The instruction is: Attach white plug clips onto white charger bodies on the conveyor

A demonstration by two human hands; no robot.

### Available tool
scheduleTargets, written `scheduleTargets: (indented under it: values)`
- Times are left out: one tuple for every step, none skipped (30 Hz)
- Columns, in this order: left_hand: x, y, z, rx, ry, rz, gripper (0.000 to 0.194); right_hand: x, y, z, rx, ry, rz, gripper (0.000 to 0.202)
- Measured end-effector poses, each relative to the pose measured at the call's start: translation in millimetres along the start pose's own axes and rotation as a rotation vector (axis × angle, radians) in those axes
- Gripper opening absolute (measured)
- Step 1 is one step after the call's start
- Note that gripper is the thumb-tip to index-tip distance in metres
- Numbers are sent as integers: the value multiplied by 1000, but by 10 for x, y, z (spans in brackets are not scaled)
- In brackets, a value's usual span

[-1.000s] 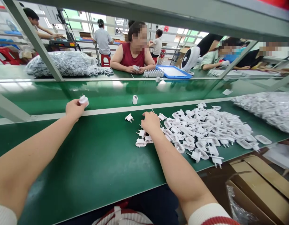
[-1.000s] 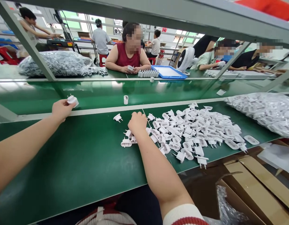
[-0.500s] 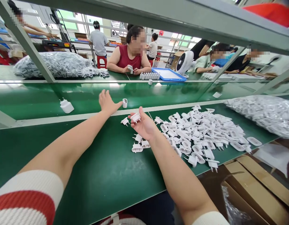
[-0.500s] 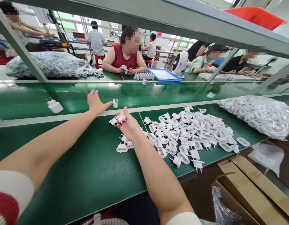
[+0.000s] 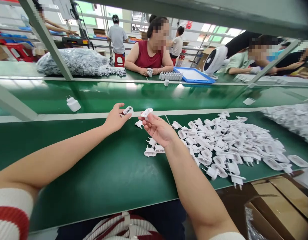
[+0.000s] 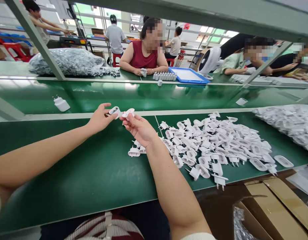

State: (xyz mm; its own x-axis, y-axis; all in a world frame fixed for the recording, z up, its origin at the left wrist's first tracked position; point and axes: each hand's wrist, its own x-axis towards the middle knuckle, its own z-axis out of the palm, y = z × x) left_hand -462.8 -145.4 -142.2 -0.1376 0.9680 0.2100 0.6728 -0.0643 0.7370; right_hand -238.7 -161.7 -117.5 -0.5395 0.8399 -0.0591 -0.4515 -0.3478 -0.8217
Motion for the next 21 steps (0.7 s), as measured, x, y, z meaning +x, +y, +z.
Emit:
scheduleTargets:
  values:
    - [-235,3,-102,-11,-23,-10,54,1,26,16,-20,3,8,26]
    - [-467,16,-194,-22,-53,-30,50,-3,53,36,-49,3,14,27]
    - [-688,37,-270,-32,-85,-59,48,-11,79,61,-86,-1,18,28]
    - [-891,61,-329,-49,-117,-88,46,-25,104,88,-133,-9,23,30]
    - [-1069,83,-370,-75,-148,-113,45,-42,126,118,-189,-19,23,33]
    - [-1219,96,-393,-105,-179,-126,43,-63,147,148,-254,-26,15,38]
    - [-1340,97,-401,-138,-209,-125,41,-85,165,178,-323,-26,-2,45]
    - [-1433,83,-397,-175,-234,-113,39,-107,183,206,-392,-18,-25,49]
    - [-1499,55,-384,-209,-253,-92,37,-128,200,232,-457,-8,-43,48]
    - [-1543,14,-367,-232,-259,-67,37,-147,217,255,-514,-3,-48,42]
    - [-1569,-34,-348,-234,-253,-40,38,-163,233,275,-554,-3,-39,35]
    - [-1583,-84,-330,-216,-239,-12,41,-177,251,292,-575,-9,-16,31]
    - [-1587,-131,-315,-186,-219,18,45,-188,268,306,-578,-24,14,31]
    - [-1587,-172,-305,-153,-201,47,47,-197,287,317,-569,-46,40,35]
    - [-1585,-204,-298,-125,-187,73,47,-204,307,326,-555,-69,55,40]
    - [-1581,-227,-296,-109,-180,94,45,-209,329,332,-548,-90,59,45]
    - [-1579,-241,-298,-104,-175,110,41,-213,353,338,-557,-107,56,48]
    - [-1577,-248,-301,-106,-168,124,37,-219,380,344,-594,-114,45,48]
    - [-1575,-250,-306,-112,-163,136,34,-226,408,352,-663,-96,11,45]
    - [-1573,-250,-310,-118,-162,149,32,-235,438,362,-764,-57,-59,38]
    - [-1571,-250,-313,-123,-163,163,32,-245,468,375,-886,-13,-164,31]
